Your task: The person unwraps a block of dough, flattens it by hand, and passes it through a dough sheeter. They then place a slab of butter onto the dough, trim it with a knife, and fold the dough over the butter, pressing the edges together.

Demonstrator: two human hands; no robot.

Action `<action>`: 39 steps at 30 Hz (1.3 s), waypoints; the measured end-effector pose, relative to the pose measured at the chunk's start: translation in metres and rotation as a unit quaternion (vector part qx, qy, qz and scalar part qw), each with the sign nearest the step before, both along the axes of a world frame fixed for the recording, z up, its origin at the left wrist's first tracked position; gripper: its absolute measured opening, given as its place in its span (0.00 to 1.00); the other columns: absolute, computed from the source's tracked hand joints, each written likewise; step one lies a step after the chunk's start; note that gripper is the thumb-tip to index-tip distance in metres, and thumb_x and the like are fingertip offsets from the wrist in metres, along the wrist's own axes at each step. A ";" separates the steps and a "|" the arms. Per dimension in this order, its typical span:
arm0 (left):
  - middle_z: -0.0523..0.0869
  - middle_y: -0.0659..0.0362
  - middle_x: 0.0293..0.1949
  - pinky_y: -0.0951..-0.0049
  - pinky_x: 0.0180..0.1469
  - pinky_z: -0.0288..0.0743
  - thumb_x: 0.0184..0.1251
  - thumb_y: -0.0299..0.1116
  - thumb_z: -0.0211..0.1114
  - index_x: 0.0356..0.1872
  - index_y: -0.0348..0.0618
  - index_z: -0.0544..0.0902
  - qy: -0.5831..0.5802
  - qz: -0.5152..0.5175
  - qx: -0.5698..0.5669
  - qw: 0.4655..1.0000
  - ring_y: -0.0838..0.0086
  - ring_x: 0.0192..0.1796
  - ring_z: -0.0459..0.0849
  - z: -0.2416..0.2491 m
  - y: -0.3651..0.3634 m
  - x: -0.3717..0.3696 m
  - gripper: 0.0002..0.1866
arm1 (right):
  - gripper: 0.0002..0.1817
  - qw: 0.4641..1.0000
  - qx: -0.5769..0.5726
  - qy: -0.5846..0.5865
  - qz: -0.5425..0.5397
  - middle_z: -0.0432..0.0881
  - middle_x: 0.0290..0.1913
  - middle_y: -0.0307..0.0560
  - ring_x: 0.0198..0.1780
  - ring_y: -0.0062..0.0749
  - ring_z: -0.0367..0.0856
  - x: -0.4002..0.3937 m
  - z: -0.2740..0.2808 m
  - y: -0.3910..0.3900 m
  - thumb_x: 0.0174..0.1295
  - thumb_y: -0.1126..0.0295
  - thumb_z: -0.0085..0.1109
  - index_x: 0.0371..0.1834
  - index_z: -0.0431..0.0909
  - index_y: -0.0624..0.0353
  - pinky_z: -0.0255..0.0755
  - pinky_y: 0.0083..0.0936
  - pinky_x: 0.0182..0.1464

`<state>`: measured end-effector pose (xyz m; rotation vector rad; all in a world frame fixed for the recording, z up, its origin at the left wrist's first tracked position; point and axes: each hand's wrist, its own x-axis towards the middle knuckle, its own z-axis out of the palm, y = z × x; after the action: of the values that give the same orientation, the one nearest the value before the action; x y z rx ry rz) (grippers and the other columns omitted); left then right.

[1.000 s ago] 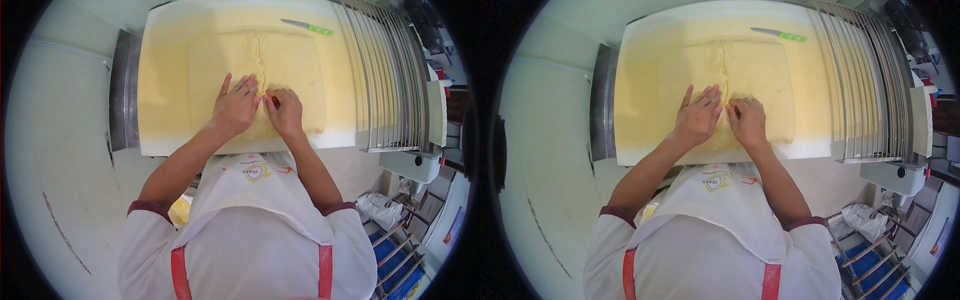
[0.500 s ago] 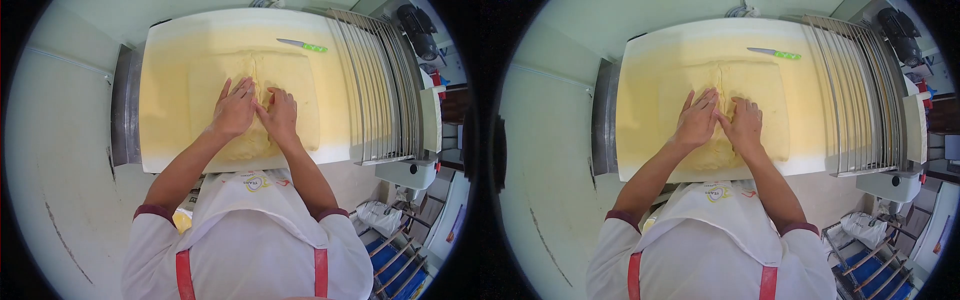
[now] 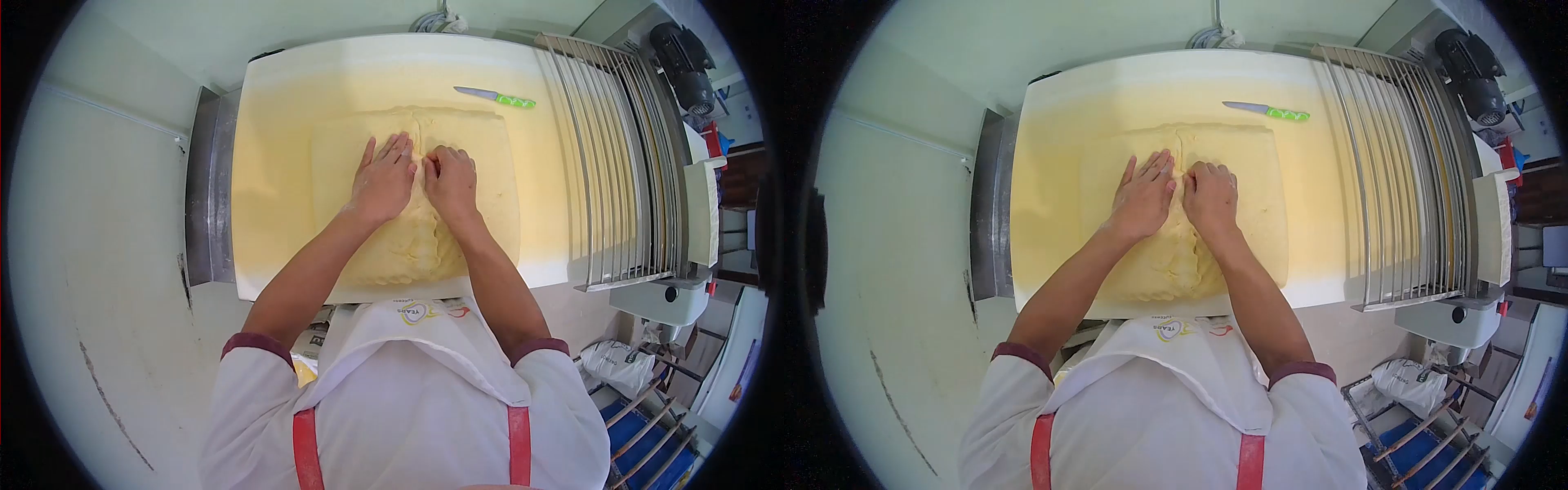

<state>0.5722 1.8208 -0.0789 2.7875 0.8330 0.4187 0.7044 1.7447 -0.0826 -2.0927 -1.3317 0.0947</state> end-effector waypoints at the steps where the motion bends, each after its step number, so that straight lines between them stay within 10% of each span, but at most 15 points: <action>1: 0.71 0.51 0.68 0.54 0.77 0.44 0.77 0.38 0.41 0.66 0.36 0.70 0.005 -0.002 -0.003 1.000 0.63 0.71 0.67 0.002 0.002 0.001 0.23 | 0.08 1.000 0.002 0.002 0.006 0.79 0.30 0.48 0.39 0.46 0.76 0.002 -0.002 0.001 0.58 0.66 0.64 0.33 0.78 0.58 0.67 0.41 0.47; 24: 0.82 0.54 0.56 0.57 0.71 0.58 0.70 0.33 0.55 0.51 0.40 0.81 -0.064 -0.054 -0.122 0.989 0.65 0.63 0.75 0.018 0.069 0.023 0.14 | 0.09 0.999 -0.030 0.007 -0.012 0.80 0.27 0.50 0.36 0.47 0.78 0.027 0.002 0.049 0.57 0.65 0.63 0.32 0.79 0.60 0.69 0.41 0.47; 39: 0.87 0.58 0.46 0.69 0.56 0.74 0.67 0.30 0.63 0.42 0.44 0.85 -0.215 0.128 -0.202 0.947 0.68 0.53 0.82 0.033 0.107 -0.021 0.07 | 0.09 0.995 -0.058 0.074 -0.018 0.83 0.32 0.51 0.41 0.45 0.80 0.036 0.026 0.086 0.62 0.66 0.58 0.32 0.80 0.61 0.69 0.38 0.49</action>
<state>0.5514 1.9276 -0.0459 2.1098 1.0342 0.7656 0.7403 1.8306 -0.0565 -2.1600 -1.2266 0.3129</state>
